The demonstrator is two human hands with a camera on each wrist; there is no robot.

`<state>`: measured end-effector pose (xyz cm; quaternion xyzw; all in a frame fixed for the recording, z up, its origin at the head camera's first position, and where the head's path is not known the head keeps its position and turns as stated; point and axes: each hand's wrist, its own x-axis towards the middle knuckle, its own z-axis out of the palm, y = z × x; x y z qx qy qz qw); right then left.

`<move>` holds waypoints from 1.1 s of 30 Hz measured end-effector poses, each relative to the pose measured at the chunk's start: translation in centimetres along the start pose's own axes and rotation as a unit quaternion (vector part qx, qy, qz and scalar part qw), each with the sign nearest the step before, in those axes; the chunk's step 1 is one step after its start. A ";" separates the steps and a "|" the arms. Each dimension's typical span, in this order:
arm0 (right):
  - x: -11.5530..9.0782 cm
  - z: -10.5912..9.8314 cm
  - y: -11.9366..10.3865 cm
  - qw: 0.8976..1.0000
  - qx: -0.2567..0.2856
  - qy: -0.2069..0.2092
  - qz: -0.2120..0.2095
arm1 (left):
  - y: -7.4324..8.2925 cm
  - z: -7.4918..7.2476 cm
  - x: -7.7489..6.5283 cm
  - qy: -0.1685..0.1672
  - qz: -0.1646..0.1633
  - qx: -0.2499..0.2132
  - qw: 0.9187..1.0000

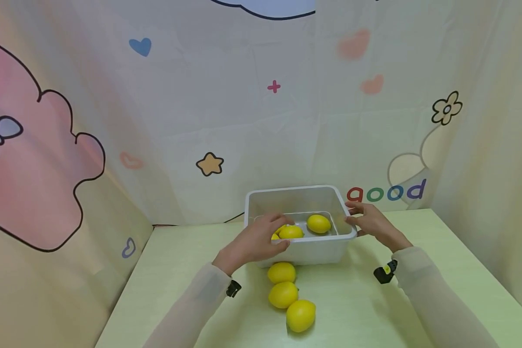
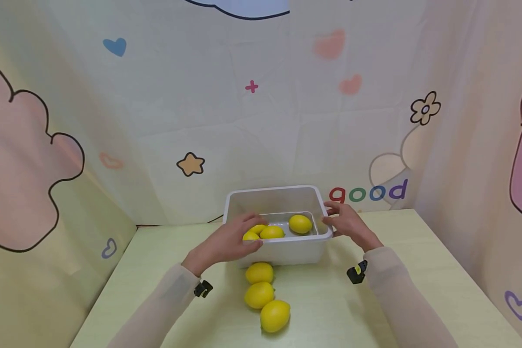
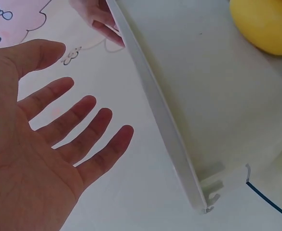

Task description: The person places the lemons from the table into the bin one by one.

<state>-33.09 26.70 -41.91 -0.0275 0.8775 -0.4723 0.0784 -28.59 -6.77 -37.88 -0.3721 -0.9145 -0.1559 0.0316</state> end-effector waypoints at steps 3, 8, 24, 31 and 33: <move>0.0 0.0 0.0 1.000 0.000 0.000 0.000 | 0.3 0.3 -0.7 0.002 0.017 0.000 1.000; 0.0 -0.1 0.1 1.000 -0.001 -0.001 0.000 | 0.7 1.1 -1.9 0.006 0.032 0.002 0.999; 0.0 0.0 0.2 1.000 -0.005 -0.005 0.001 | 2.4 5.3 -4.5 -0.006 0.104 0.045 0.994; -0.2 0.0 0.0 1.000 -0.001 -0.006 -0.002 | 3.2 6.8 -5.2 -0.052 0.079 0.033 0.995; -0.2 0.0 0.0 1.000 -0.001 -0.006 -0.002 | 3.4 7.3 -5.3 -0.063 0.076 0.025 0.995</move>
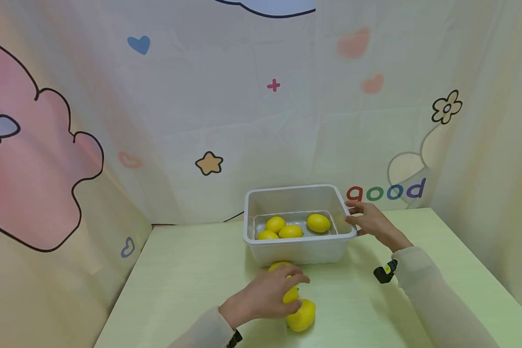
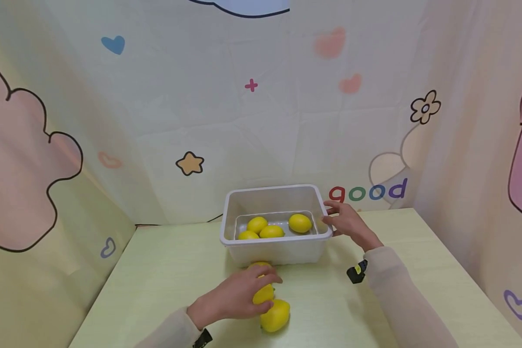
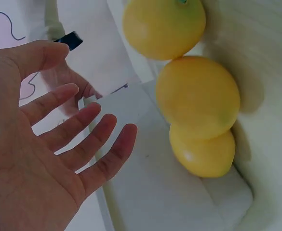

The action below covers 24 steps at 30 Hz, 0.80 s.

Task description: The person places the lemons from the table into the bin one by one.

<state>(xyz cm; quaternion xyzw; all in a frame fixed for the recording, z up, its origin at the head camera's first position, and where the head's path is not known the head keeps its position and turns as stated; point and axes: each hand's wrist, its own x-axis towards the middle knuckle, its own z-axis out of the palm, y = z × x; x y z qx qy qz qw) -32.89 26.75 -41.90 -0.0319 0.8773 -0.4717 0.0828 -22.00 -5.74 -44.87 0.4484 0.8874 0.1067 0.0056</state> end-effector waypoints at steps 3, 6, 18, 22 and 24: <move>0.1 0.0 0.1 1.000 0.002 0.001 0.004 | 0.4 0.7 0.2 -0.008 0.011 -0.003 1.000; 0.2 0.0 0.1 1.000 0.002 0.002 0.005 | 0.8 1.5 0.3 -0.017 0.028 0.005 0.999; 0.3 0.0 0.3 1.000 0.001 0.003 0.003 | 1.3 3.8 0.4 -0.061 0.034 0.016 0.997; 0.3 0.0 0.3 1.000 0.000 0.003 -0.001 | 1.6 3.8 0.2 -0.063 0.036 0.029 0.997; 0.2 0.0 0.3 1.000 0.000 0.003 -0.003 | 1.7 3.9 0.2 -0.066 0.035 0.031 0.997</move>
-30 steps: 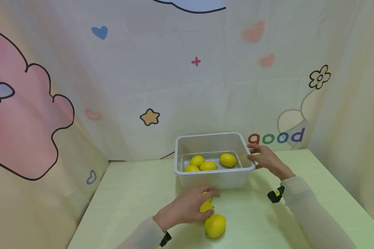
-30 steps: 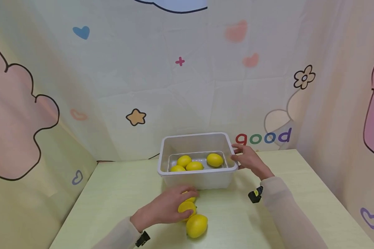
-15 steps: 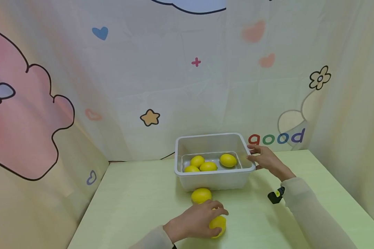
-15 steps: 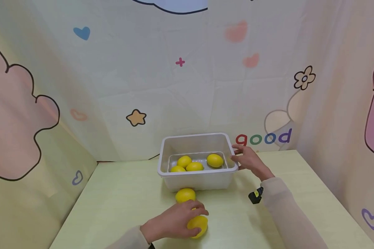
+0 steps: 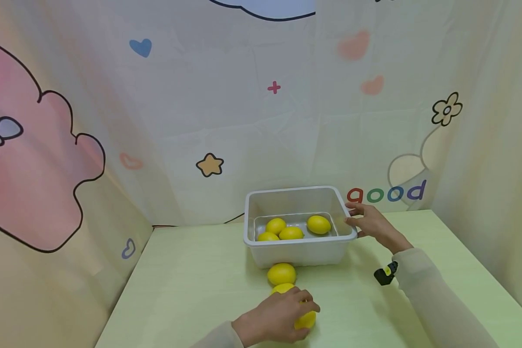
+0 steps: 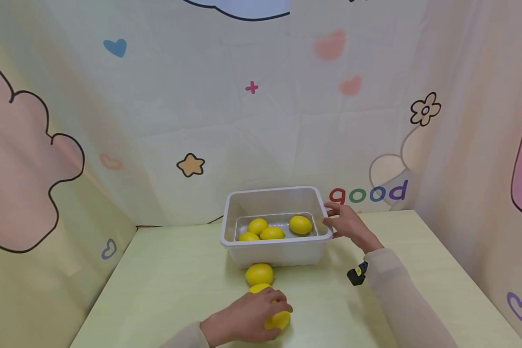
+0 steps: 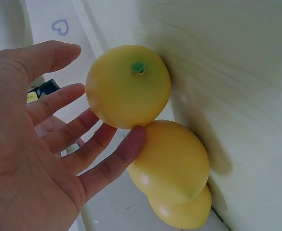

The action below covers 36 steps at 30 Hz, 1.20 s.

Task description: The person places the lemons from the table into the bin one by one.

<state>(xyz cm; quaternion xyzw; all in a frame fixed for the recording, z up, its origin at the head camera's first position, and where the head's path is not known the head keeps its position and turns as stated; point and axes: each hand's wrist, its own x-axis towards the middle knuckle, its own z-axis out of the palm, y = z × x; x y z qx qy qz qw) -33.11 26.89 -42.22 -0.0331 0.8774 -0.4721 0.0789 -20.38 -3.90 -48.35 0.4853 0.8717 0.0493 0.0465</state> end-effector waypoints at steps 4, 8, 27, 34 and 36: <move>0.0 0.0 0.0 1.000 0.005 -0.001 0.000 | 0.2 0.2 0.0 -0.009 -0.002 -0.001 1.000; 0.0 0.0 0.0 1.000 0.009 -0.002 0.001 | 0.3 0.7 0.0 -0.012 0.011 0.021 1.000; -0.1 0.0 0.0 1.000 0.010 -0.002 -0.007 | 0.0 2.1 -0.4 -0.065 0.026 0.022 0.997; -0.2 -0.1 0.0 1.000 0.014 -0.006 -0.009 | 0.0 1.4 -0.8 -0.072 0.022 0.019 0.997; -0.2 -0.1 -0.1 1.000 0.013 -0.006 -0.008 | 0.1 1.2 -0.9 -0.066 0.024 0.027 0.997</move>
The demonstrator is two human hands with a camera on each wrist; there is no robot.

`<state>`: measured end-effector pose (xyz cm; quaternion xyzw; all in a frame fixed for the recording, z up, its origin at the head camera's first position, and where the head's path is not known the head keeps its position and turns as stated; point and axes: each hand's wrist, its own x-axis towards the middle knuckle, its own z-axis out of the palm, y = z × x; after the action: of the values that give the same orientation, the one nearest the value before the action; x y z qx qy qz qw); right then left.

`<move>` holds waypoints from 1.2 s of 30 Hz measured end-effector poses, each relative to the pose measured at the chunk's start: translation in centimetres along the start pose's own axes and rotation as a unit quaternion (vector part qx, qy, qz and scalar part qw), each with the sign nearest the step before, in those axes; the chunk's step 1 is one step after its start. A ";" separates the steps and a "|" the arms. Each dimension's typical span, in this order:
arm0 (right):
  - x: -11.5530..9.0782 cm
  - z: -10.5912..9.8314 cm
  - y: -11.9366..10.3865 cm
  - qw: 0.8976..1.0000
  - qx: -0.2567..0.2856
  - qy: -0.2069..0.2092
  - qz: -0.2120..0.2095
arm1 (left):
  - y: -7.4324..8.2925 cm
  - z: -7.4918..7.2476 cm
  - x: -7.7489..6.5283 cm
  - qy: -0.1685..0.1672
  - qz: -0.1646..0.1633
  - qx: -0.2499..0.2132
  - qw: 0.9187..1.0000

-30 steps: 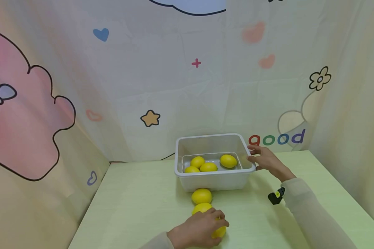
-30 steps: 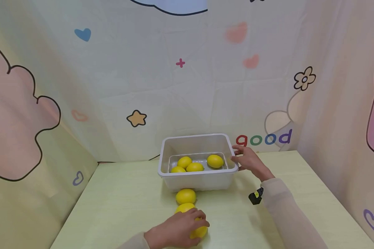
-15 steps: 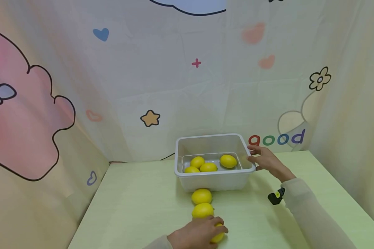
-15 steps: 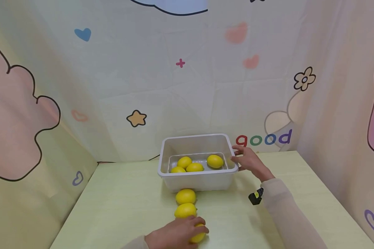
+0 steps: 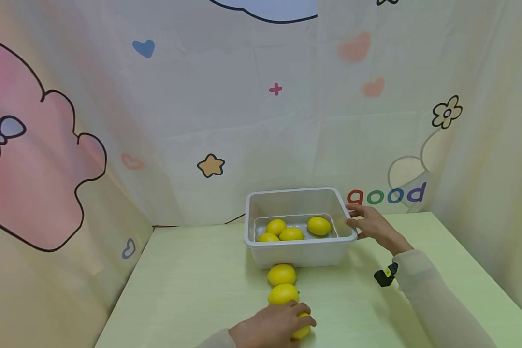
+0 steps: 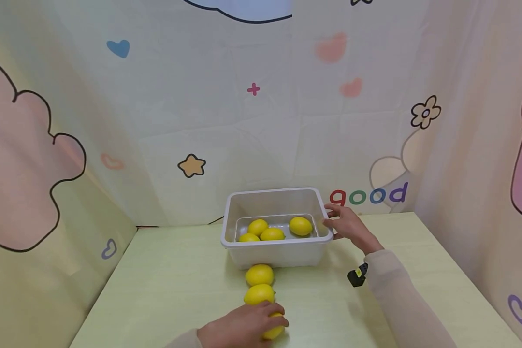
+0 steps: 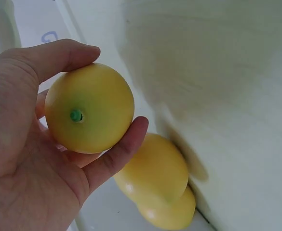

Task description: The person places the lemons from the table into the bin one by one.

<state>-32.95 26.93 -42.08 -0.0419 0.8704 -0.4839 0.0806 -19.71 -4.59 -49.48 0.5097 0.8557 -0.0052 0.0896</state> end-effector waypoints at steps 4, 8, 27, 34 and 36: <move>0.0 0.0 -0.1 1.000 -0.002 0.000 0.002 | -0.1 -0.5 -0.4 0.019 0.003 0.017 1.000; 0.0 0.1 -0.1 1.000 -0.002 0.000 0.002 | -0.3 -1.0 -0.8 0.042 0.005 0.031 0.999; 0.0 0.0 -0.1 1.000 -0.007 0.004 -0.006 | -1.9 -5.4 -1.6 0.106 -0.024 0.070 0.992; 0.0 0.1 0.0 1.000 -0.007 0.004 0.001 | -3.0 -6.9 -1.4 0.127 -0.021 0.076 0.989; 0.1 0.1 -0.1 1.000 -0.008 0.005 0.002 | -3.4 -7.4 -1.2 0.134 -0.019 0.074 0.988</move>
<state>-32.98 26.79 -42.10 -0.0381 0.8746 -0.4771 0.0772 -23.19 -6.56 -42.30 0.4943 0.8669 -0.0021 -0.0644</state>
